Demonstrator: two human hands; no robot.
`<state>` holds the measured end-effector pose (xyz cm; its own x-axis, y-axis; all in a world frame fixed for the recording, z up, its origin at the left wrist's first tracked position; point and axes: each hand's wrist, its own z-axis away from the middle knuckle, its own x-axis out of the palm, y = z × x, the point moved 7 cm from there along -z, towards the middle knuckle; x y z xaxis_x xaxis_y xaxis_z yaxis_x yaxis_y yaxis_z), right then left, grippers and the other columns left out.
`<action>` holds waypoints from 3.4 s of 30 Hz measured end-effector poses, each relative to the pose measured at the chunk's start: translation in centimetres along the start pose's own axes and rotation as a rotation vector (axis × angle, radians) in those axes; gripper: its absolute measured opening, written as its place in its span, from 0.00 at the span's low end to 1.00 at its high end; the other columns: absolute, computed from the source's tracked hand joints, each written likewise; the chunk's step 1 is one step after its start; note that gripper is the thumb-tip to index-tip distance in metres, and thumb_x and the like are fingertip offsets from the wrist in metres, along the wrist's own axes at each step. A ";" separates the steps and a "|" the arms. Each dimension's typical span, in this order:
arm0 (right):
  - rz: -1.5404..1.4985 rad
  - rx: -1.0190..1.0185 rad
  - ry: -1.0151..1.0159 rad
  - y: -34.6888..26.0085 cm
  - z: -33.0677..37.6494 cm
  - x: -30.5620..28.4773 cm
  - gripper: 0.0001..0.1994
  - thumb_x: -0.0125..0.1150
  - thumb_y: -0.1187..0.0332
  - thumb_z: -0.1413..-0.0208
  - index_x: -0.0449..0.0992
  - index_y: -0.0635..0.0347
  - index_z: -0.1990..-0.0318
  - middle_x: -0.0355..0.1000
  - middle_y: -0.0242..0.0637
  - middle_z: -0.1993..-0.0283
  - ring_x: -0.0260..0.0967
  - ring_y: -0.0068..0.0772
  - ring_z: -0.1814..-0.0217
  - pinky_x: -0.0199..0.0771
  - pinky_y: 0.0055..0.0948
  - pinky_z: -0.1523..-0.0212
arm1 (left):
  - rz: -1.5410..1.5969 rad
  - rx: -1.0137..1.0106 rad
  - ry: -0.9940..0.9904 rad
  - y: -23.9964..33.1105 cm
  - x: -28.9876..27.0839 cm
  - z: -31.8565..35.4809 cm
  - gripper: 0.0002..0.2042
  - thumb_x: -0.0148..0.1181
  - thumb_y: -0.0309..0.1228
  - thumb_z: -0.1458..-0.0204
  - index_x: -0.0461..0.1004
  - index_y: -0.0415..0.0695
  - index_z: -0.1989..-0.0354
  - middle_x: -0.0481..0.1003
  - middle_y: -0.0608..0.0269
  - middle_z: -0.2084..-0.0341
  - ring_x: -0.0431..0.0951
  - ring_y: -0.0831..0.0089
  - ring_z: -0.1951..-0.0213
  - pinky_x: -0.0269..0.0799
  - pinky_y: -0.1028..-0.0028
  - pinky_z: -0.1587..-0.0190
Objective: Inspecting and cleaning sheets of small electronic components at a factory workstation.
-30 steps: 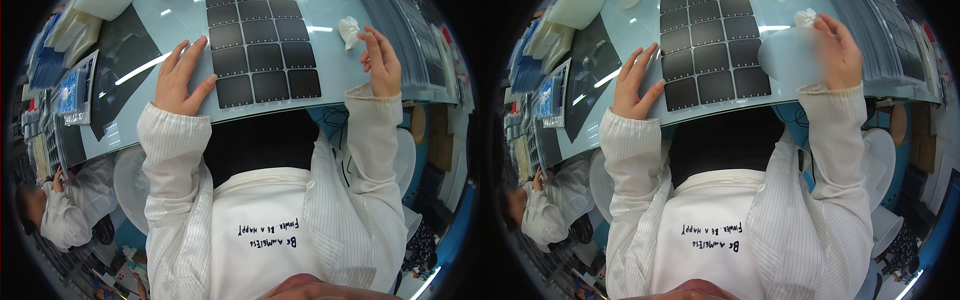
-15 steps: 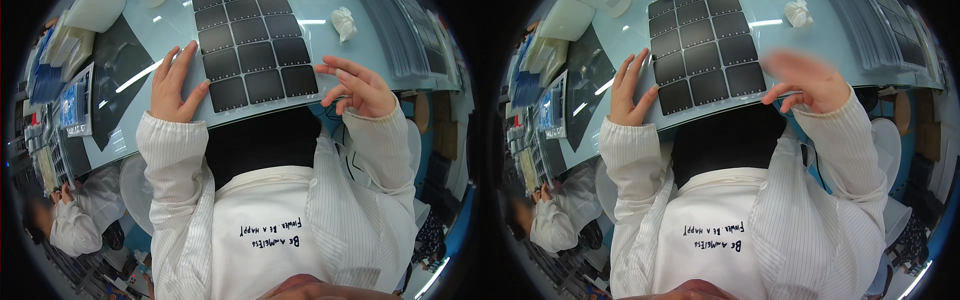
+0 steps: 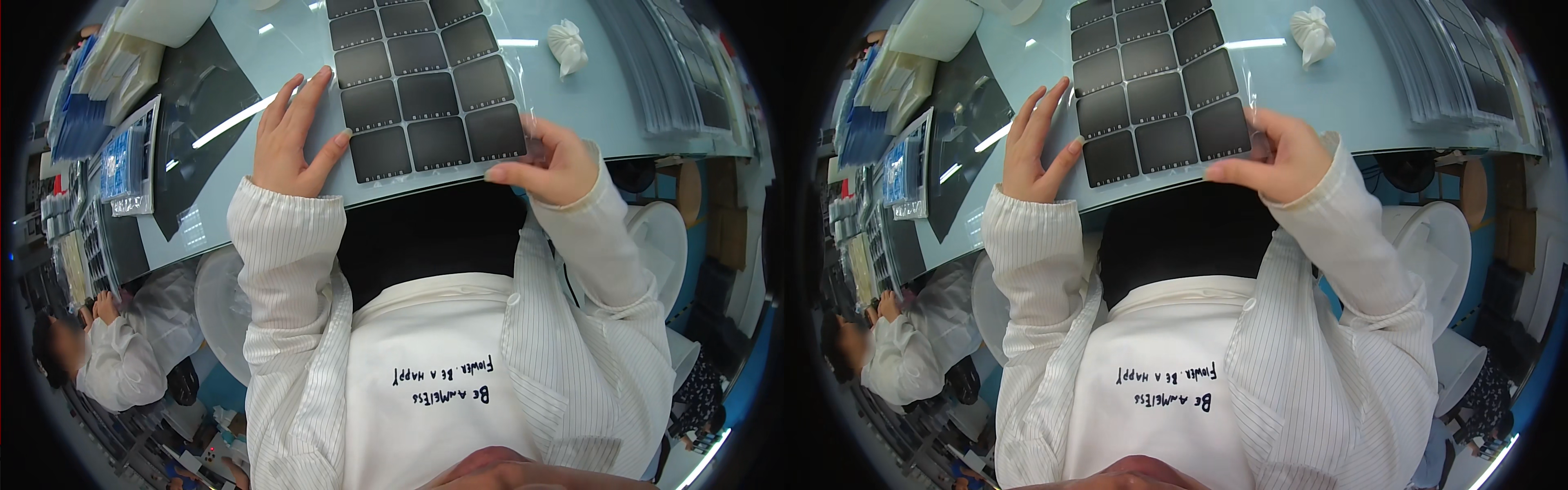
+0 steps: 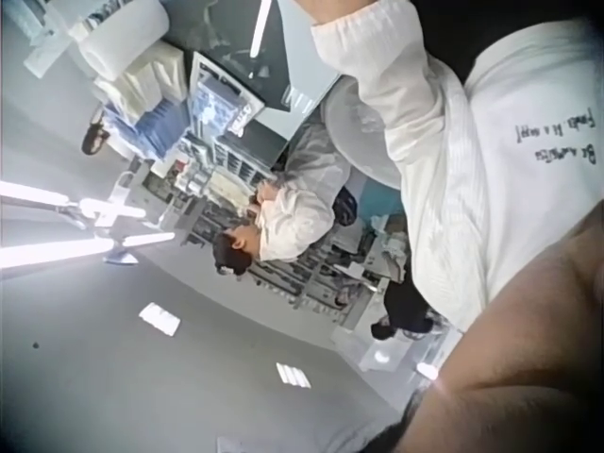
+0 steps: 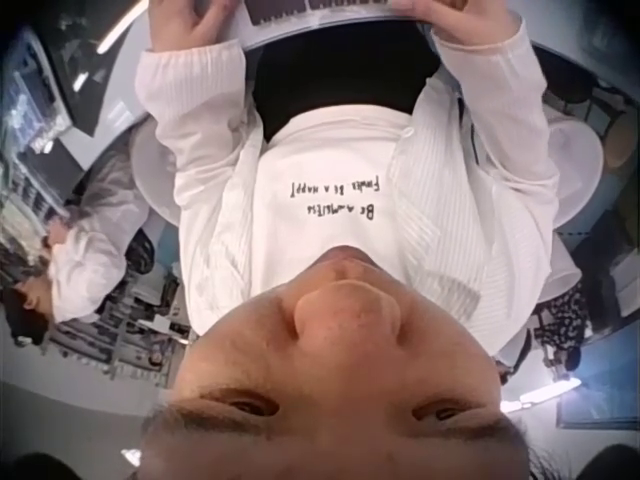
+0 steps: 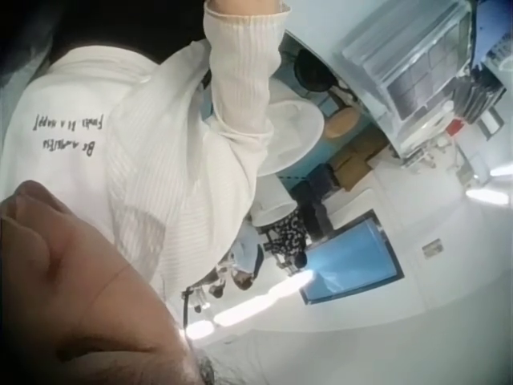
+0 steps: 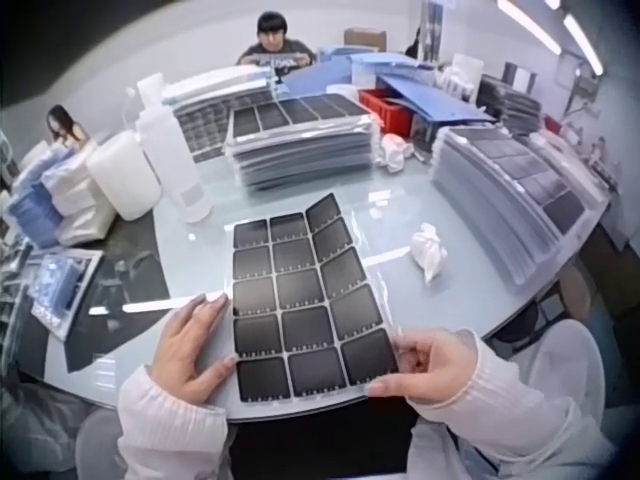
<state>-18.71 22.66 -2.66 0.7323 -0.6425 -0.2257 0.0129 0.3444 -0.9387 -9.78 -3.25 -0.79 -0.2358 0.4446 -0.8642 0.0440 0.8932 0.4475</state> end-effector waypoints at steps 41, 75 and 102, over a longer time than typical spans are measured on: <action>-0.338 -0.209 1.337 4.3 15.8 -39.8 0.06 0.64 0.76 0.47 0.74 0.65 0.63 0.74 0.35 0.70 0.74 0.25 0.72 0.80 0.23 0.69 | -0.038 0.048 0.040 0.7 -0.3 0.0 0.27 0.49 0.47 0.43 0.67 0.38 0.42 0.64 0.51 0.40 0.58 0.51 0.36 0.53 0.56 0.36; 1.060 -0.758 0.307 -21.3 -21.5 -6.4 0.38 0.65 0.45 0.53 0.63 0.61 0.39 0.57 0.52 0.35 0.51 0.44 0.30 0.58 0.41 0.36 | 0.104 0.030 0.147 -0.6 -0.9 0.0 0.17 0.56 0.32 0.47 0.72 0.41 0.49 0.69 0.57 0.44 0.64 0.55 0.39 0.57 0.60 0.38; 1.187 -1.524 0.213 -22.8 1.5 -2.6 0.11 0.65 0.68 0.55 0.81 0.57 0.62 0.78 0.40 0.61 0.75 0.40 0.57 0.72 0.38 0.54 | 0.265 0.013 0.255 -1.7 -0.8 0.7 0.15 0.49 0.37 0.40 0.75 0.40 0.53 0.73 0.54 0.50 0.67 0.56 0.43 0.61 0.63 0.40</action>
<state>-19.89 17.46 19.73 -0.1610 -0.6664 -0.7280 -0.9420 -0.1165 0.3149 -8.97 -5.07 -1.02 -0.4487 0.6309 -0.6330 0.1478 0.7509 0.6436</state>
